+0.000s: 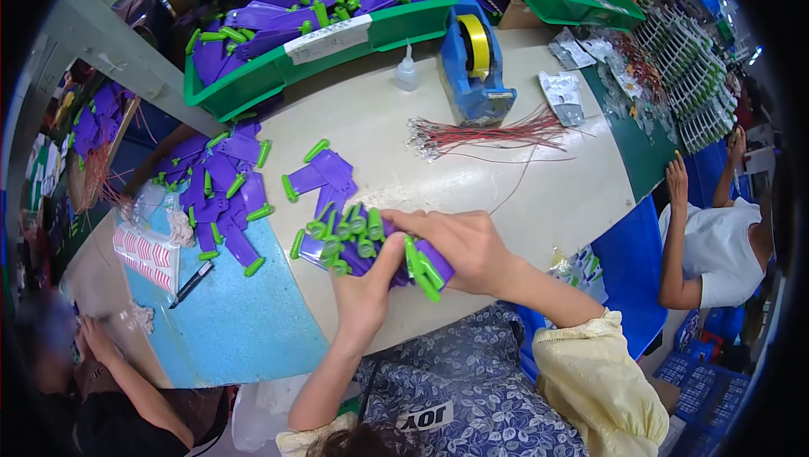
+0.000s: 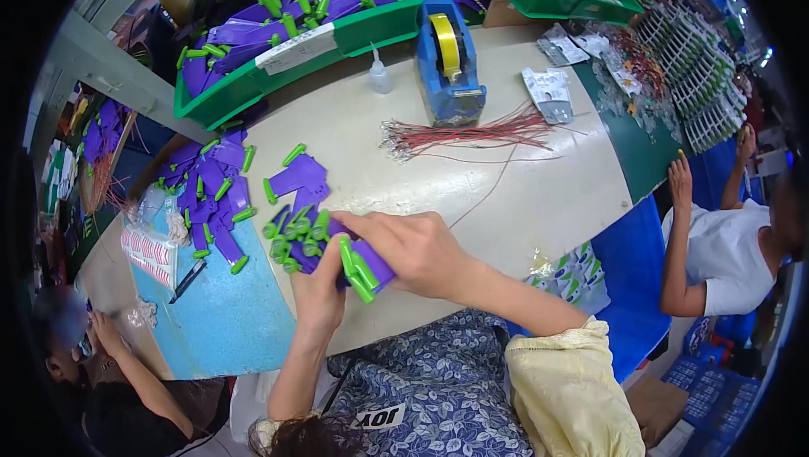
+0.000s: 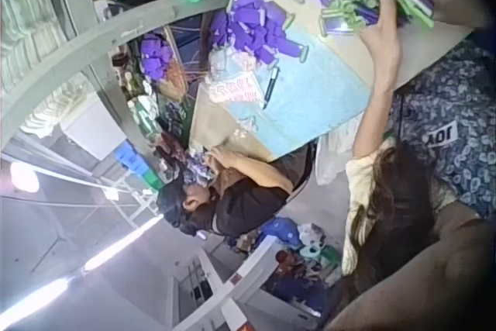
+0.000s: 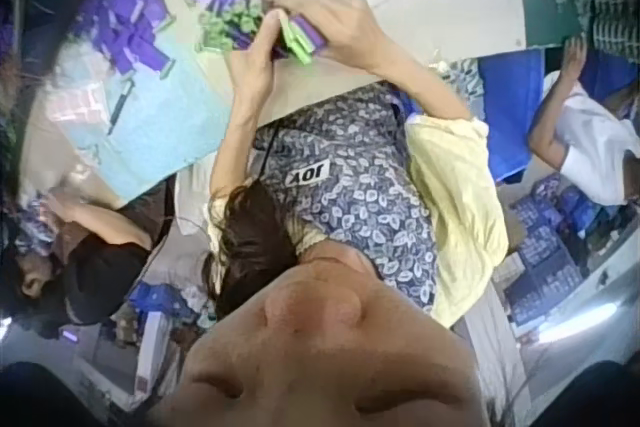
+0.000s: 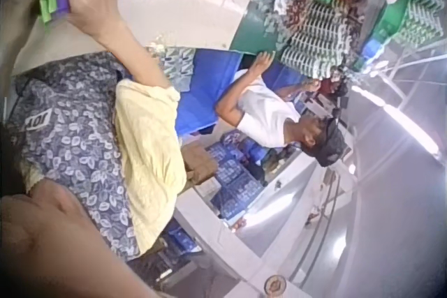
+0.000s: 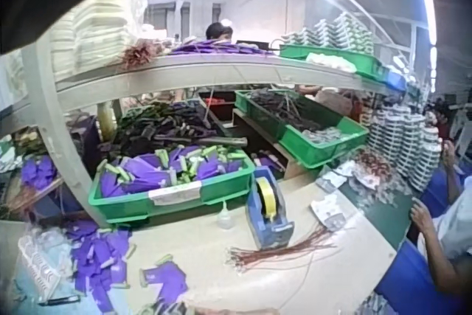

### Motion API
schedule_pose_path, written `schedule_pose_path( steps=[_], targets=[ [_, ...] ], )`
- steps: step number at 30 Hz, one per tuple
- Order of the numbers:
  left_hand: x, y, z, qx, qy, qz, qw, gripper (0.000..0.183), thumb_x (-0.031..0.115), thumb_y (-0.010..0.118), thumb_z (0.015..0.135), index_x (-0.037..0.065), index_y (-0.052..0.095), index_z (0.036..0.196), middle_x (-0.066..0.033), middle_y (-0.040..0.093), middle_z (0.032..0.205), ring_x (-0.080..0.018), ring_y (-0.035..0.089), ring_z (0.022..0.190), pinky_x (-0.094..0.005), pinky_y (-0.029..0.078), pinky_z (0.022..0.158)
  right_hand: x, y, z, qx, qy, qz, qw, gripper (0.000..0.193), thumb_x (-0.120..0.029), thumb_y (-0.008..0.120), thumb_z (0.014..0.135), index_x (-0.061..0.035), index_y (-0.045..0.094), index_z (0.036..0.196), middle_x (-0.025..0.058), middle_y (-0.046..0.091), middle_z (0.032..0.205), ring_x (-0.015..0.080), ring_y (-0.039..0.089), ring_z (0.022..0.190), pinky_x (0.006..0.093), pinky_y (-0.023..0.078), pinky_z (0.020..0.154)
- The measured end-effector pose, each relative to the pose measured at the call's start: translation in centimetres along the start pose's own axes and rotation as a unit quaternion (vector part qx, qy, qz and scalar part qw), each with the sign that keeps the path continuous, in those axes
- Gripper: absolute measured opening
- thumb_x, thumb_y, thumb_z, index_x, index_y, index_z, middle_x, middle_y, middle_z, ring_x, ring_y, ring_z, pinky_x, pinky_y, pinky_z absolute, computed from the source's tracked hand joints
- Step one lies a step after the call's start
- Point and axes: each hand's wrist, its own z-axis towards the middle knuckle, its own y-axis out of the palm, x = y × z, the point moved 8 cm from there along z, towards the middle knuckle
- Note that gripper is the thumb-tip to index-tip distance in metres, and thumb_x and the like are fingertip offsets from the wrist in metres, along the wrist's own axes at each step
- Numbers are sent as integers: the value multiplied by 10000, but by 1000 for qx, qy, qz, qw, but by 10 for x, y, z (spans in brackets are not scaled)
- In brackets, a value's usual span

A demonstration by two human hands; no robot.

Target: The person assembles small electronic components by inserting red wires into purple plastic casings and securing them with green clips. They use a glue bottle to apply adhesive to the wire connections and a tape dispenser to cut tape, working at a table with various parts and tools.

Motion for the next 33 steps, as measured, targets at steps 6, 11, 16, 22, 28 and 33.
schedule_pose_path(
  steps=[6,11,16,22,28,33],
  targets=[
    [-33,-84,-21,54,-184,-36,981,317,186,643,996,-22,568,1222,-198,670,1230,-347,690,1108,-434,608,835,86,-45,-63,-154,247,-12,957,251,-80,712,736,13,537,890,231,581,814,472,595,772,513,470,681],
    [-40,-72,20,59,-137,-170,974,476,250,575,1030,22,435,1423,-244,508,1457,-393,498,1366,-591,459,1083,140,-56,-39,4,144,-100,984,255,20,622,766,11,494,987,234,616,890,464,592,833,475,465,718],
    [-50,-1,-53,-3,-283,-303,910,529,241,567,982,185,387,1476,-147,416,1538,-428,387,1436,-790,311,1085,117,-55,-62,-66,195,-48,977,363,-22,704,747,-17,588,1090,194,653,951,432,627,877,461,500,739],
    [-106,67,-75,43,-358,-401,842,662,433,632,966,22,401,1431,-239,438,1481,-418,402,1425,-658,330,1169,93,-59,-71,-175,134,-162,962,425,-140,781,746,-48,643,1137,143,623,1183,358,553,1155,452,433,986],
    [-110,112,-72,-23,-442,-519,731,1050,687,565,916,-186,290,1432,-310,389,1497,-403,365,1451,-477,272,1249,55,-2,-41,-180,87,46,979,349,-138,701,856,13,646,1166,148,630,1179,336,569,1130,427,462,994],
    [-62,90,-111,-302,-441,-342,773,746,486,419,1058,-100,306,1505,-294,388,1539,-372,395,1448,-459,327,1208,41,45,-19,-237,18,23,971,245,-128,700,857,10,688,1060,135,645,1102,303,593,1069,405,505,924]
  ],
)
